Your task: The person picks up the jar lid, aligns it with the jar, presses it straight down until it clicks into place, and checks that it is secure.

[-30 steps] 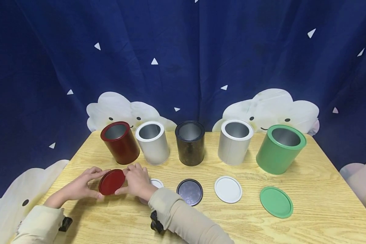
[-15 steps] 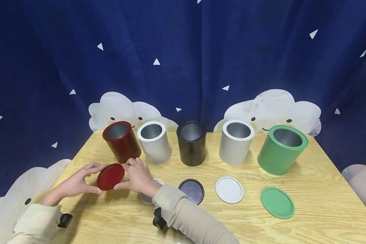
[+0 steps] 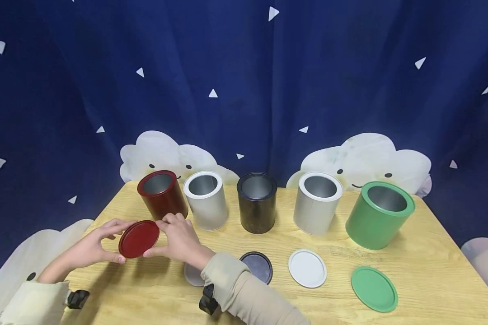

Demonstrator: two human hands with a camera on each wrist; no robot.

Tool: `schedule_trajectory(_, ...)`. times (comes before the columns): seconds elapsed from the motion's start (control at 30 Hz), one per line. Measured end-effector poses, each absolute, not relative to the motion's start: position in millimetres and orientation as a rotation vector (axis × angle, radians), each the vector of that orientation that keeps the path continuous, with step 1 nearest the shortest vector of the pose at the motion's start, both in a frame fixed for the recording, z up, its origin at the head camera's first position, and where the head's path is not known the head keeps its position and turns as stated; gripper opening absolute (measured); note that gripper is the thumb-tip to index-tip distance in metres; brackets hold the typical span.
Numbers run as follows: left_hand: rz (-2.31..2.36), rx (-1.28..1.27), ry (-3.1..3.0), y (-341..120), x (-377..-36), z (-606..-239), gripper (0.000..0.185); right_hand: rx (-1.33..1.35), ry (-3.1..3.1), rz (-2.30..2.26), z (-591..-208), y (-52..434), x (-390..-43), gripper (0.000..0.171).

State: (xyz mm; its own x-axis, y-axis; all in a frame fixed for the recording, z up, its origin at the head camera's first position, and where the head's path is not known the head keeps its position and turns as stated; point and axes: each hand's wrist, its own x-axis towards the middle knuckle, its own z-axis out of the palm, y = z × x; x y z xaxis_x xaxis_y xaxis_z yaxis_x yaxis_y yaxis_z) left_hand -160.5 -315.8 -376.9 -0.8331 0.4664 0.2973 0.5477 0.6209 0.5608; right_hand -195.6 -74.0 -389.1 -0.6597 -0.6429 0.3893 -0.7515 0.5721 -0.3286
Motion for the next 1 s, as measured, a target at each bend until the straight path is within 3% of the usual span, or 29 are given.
schedule_trajectory(0.63,-0.956,-0.682,-2.616,-309,-187,-345,0.067,1.227,-2.52,0.827,-342,-69,-233,0.066)
schedule_trajectory(1.0,-1.185,-0.542,-2.56,-300,-214,-337,0.062,1.178,-2.592,0.794,-325,-65,-262,0.07)
